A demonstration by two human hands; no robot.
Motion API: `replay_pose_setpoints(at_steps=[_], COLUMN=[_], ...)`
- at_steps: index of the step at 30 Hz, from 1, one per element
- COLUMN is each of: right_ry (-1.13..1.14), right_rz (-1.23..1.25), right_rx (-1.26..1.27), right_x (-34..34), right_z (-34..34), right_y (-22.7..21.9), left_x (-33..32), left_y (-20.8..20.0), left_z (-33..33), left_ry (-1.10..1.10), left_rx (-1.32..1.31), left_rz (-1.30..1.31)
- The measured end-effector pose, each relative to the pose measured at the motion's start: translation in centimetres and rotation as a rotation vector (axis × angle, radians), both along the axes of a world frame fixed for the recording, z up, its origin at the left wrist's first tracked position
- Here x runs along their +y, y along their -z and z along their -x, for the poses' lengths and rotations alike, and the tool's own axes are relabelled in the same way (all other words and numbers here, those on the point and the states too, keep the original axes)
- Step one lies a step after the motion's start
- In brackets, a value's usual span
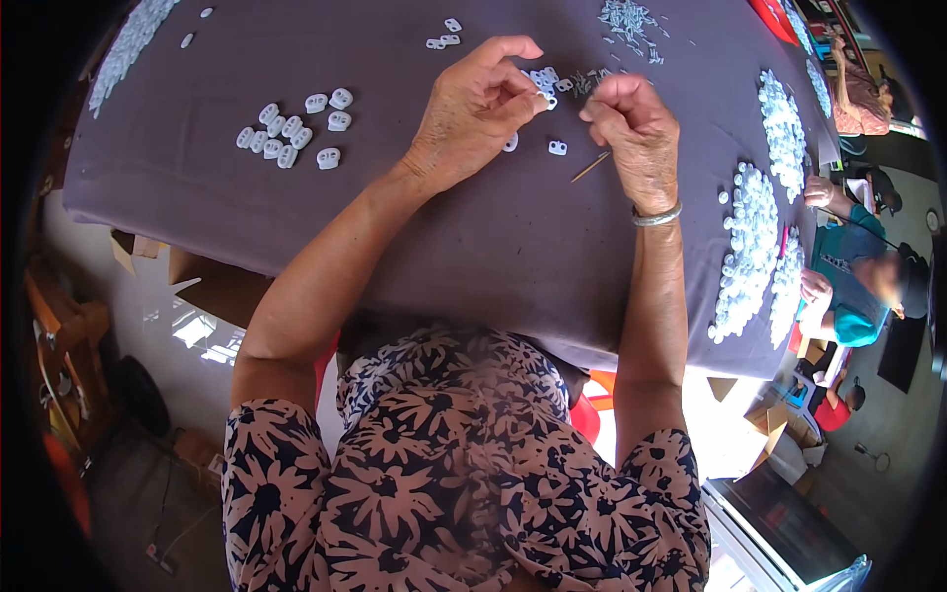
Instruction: Assembling small white plastic components by inserting metal rings into them.
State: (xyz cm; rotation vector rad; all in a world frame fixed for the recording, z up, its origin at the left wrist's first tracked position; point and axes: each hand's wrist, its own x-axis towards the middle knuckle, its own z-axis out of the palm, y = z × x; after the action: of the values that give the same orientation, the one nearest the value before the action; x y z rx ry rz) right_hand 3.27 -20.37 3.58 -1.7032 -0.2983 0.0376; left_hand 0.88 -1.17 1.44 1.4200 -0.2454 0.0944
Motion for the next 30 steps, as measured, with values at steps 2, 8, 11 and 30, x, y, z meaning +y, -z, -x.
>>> replay_pose_setpoints(at_steps=[2,8,11,30], right_ry=[0.007,-0.048,-0.094,-0.124], right_rz=[-0.107,0.006,-0.017,0.083], right_rx=[0.028,-0.092,-0.115,-0.101], right_x=[1.1,1.7,1.5,0.9], right_z=[0.4,0.8,0.6,0.6], right_y=[-0.1,0.1,0.4,0.0], left_x=[-0.3,-1.2,-1.1,-1.1], left_y=[-0.2,0.3,0.5,0.9], left_z=[0.4,0.6,0.4,0.4], left_ry=[0.025,0.050,0.042,0.034], left_rx=[0.009,-0.009,-0.026,-0.057], left_rz=[-0.003,0.028,0.019,-0.019])
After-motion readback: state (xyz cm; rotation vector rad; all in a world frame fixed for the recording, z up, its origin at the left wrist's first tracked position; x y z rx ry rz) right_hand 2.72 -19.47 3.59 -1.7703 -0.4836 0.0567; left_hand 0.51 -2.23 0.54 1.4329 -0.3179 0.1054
